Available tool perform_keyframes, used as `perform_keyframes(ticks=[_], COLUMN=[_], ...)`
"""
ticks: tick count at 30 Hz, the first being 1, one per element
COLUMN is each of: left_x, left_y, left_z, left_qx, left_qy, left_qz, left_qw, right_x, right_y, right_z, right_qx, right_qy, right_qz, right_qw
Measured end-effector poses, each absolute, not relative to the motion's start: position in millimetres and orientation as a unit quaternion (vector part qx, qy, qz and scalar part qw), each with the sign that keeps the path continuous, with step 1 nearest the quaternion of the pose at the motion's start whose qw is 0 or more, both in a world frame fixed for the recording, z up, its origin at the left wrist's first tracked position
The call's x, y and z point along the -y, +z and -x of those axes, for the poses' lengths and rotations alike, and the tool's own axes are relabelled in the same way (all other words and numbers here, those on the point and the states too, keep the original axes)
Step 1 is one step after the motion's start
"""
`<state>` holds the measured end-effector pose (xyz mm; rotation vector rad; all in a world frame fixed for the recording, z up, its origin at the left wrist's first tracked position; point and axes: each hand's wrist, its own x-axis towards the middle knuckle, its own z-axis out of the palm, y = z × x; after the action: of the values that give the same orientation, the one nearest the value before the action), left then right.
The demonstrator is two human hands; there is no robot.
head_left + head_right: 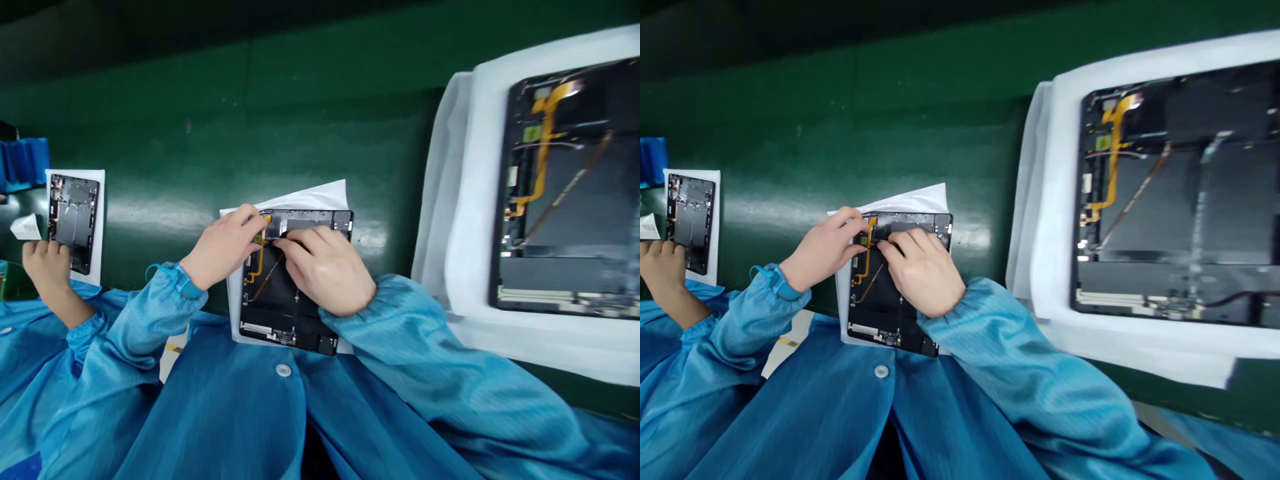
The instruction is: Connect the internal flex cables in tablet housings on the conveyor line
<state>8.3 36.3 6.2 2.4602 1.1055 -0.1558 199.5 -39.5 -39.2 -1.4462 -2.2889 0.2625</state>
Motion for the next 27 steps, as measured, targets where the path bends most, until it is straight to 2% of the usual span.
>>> perform_keyframes(ticks=[3, 5, 8, 10, 15, 19, 21, 23, 27], left_x=[-4.8, 25.2, 72.4, 97.9, 129.5, 132.5, 125.4, 110.3, 60.2], left_y=[17.1, 24.0, 27.7, 23.6, -2.8, -13.2, -6.8, 4.7, 25.6], left_z=[14.9, 30.1, 44.5, 47.8, 42.4, 40.6, 49.1, 68.3, 130.2], left_qx=[-0.548, -0.631, -0.646, -0.635, -0.652, -0.660, -0.686, -0.723, -0.762], left_qy=[-0.033, -0.113, -0.254, -0.283, -0.147, -0.015, 0.039, 0.080, 0.089], left_qz=[-0.812, -0.741, -0.673, -0.647, -0.564, -0.417, -0.405, -0.432, -0.503], left_qw=[0.197, 0.199, 0.256, 0.314, 0.486, 0.625, 0.602, 0.532, 0.398], right_x=[50.2, 60.9, 81.2, 95.6, 119.4, 118.6, 112.1, 101.9, 78.9], right_y=[-37.9, -37.3, -35.3, -32.9, -28.8, -30.2, -28.3, -23.5, -8.0], right_z=[-209.8, -218.3, -229.7, -235.2, -237.3, -220.6, -206.7, -194.1, -193.6], right_qx=[0.798, 0.766, 0.701, 0.659, 0.620, 0.618, 0.623, 0.638, 0.657], right_qy=[0.125, 0.135, 0.137, 0.153, 0.237, 0.247, 0.245, 0.259, 0.264], right_qz=[0.529, 0.556, 0.630, 0.672, 0.676, 0.664, 0.651, 0.620, 0.566], right_qw=[0.258, 0.292, 0.305, 0.302, 0.318, 0.341, 0.357, 0.376, 0.423])
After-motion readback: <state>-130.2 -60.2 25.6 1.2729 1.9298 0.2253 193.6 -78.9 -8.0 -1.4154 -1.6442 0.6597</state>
